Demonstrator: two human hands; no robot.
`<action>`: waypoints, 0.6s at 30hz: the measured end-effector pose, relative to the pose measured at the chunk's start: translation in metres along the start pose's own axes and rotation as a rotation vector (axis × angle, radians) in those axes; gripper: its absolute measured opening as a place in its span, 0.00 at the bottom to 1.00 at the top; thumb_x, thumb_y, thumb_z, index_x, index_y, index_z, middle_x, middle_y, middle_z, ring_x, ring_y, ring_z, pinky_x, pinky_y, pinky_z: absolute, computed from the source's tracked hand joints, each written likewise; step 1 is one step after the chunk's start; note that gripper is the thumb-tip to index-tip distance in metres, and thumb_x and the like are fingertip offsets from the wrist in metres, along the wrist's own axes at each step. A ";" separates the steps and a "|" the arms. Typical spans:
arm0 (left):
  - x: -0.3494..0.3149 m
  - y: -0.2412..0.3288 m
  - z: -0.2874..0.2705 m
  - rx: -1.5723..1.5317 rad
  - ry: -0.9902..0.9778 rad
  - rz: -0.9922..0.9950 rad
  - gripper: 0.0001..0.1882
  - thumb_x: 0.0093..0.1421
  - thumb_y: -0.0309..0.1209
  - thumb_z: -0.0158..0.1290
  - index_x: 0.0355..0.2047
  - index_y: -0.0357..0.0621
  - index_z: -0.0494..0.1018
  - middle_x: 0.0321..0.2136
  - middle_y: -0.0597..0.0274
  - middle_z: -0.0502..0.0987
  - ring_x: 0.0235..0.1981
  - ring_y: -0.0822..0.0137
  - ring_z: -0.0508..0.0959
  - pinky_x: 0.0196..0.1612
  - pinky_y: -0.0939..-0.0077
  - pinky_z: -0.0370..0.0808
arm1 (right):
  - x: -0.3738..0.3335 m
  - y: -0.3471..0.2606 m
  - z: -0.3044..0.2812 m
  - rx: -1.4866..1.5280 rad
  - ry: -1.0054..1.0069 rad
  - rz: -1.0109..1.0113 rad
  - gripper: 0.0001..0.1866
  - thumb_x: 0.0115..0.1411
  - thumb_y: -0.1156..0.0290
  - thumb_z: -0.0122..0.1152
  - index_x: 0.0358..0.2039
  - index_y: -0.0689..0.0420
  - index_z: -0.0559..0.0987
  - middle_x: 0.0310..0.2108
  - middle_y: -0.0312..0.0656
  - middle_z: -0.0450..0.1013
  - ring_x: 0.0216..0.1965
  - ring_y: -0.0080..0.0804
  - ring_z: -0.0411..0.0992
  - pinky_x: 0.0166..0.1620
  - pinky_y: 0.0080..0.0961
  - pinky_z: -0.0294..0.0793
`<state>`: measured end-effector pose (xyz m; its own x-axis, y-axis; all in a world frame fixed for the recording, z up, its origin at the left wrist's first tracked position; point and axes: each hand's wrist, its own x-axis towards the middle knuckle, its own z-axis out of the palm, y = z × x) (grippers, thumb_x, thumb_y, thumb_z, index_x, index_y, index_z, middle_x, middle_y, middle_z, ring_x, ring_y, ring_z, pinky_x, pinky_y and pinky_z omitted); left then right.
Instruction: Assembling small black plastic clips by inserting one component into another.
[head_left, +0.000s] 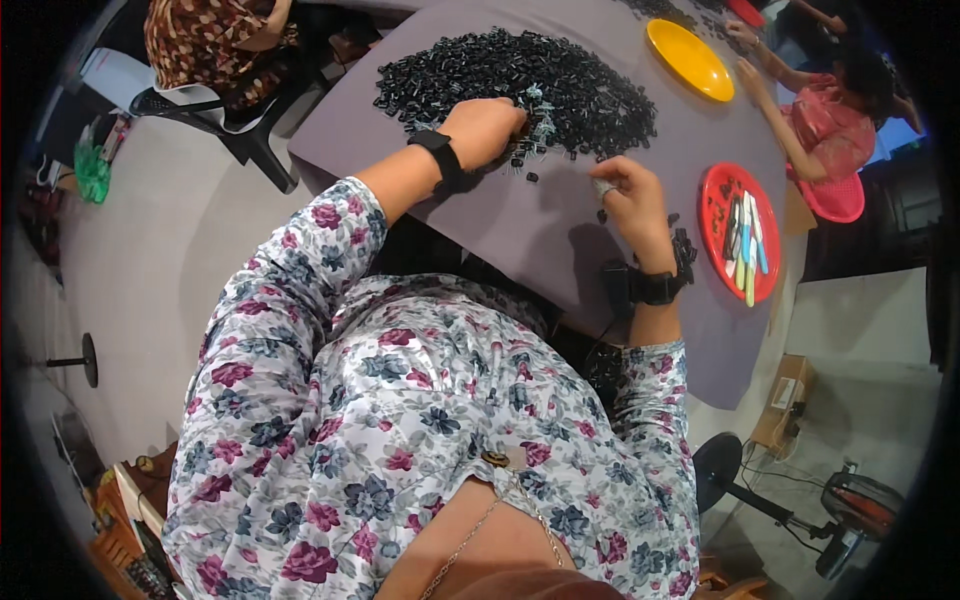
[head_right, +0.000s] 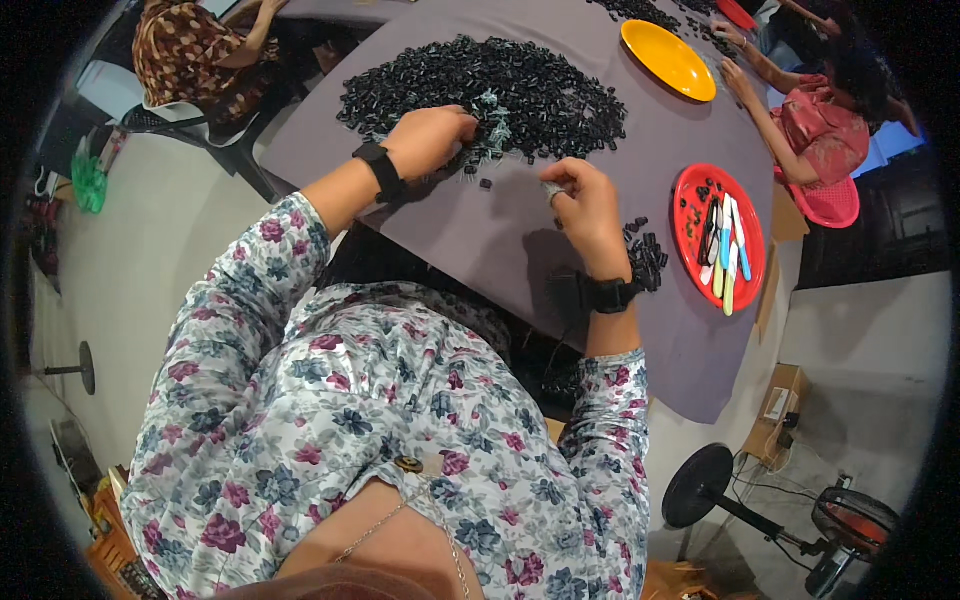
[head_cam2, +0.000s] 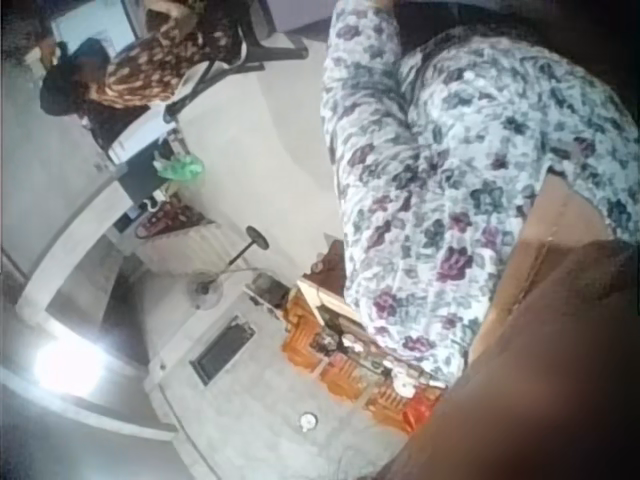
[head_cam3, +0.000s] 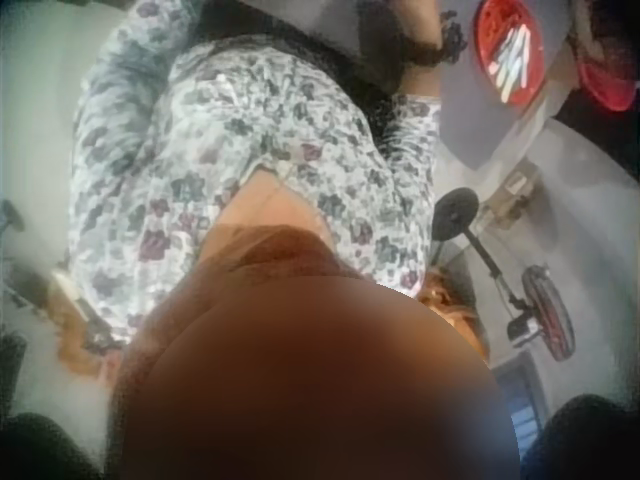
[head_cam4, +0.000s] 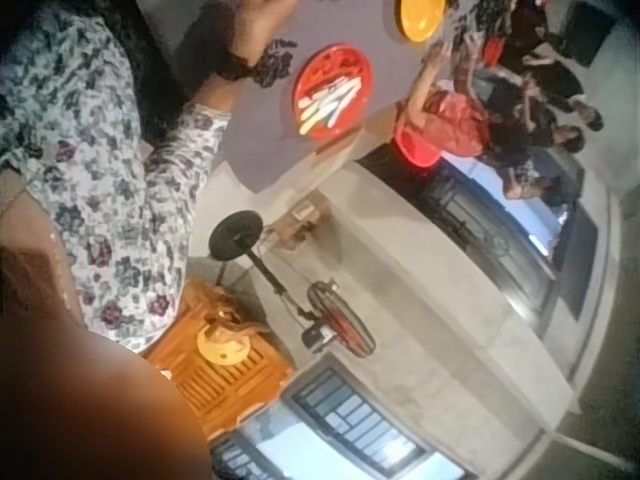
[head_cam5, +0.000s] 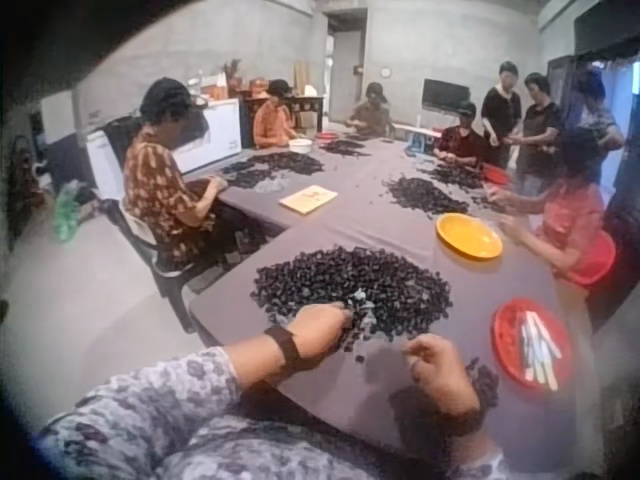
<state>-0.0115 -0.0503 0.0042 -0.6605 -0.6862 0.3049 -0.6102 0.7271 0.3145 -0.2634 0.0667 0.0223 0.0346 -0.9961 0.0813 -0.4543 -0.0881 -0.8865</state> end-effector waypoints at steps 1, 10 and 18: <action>-0.003 0.001 -0.004 -0.005 0.015 0.014 0.12 0.49 0.20 0.55 0.36 0.43 0.76 0.35 0.53 0.77 0.39 0.47 0.78 0.42 0.56 0.76 | 0.000 0.003 0.000 -0.001 -0.003 0.000 0.12 0.53 0.85 0.54 0.39 0.64 0.78 0.32 0.34 0.75 0.33 0.18 0.73 0.36 0.17 0.72; -0.018 -0.013 -0.014 -0.368 -0.051 -0.249 0.17 0.53 0.15 0.56 0.44 0.40 0.79 0.34 0.53 0.82 0.36 0.61 0.82 0.41 0.69 0.77 | 0.015 -0.003 0.019 0.066 -0.014 -0.132 0.11 0.51 0.86 0.55 0.36 0.63 0.79 0.29 0.33 0.75 0.32 0.18 0.72 0.35 0.17 0.72; -0.027 -0.004 -0.022 -0.195 -0.067 -0.186 0.18 0.50 0.14 0.54 0.42 0.41 0.79 0.36 0.52 0.80 0.40 0.53 0.81 0.43 0.65 0.77 | 0.027 0.009 0.032 0.064 -0.017 -0.208 0.11 0.50 0.86 0.57 0.34 0.63 0.80 0.29 0.33 0.75 0.30 0.18 0.71 0.35 0.17 0.72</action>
<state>0.0183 -0.0356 0.0143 -0.5765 -0.7996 0.1679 -0.6322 0.5667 0.5284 -0.2379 0.0384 0.0019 0.1366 -0.9564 0.2581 -0.3780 -0.2912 -0.8788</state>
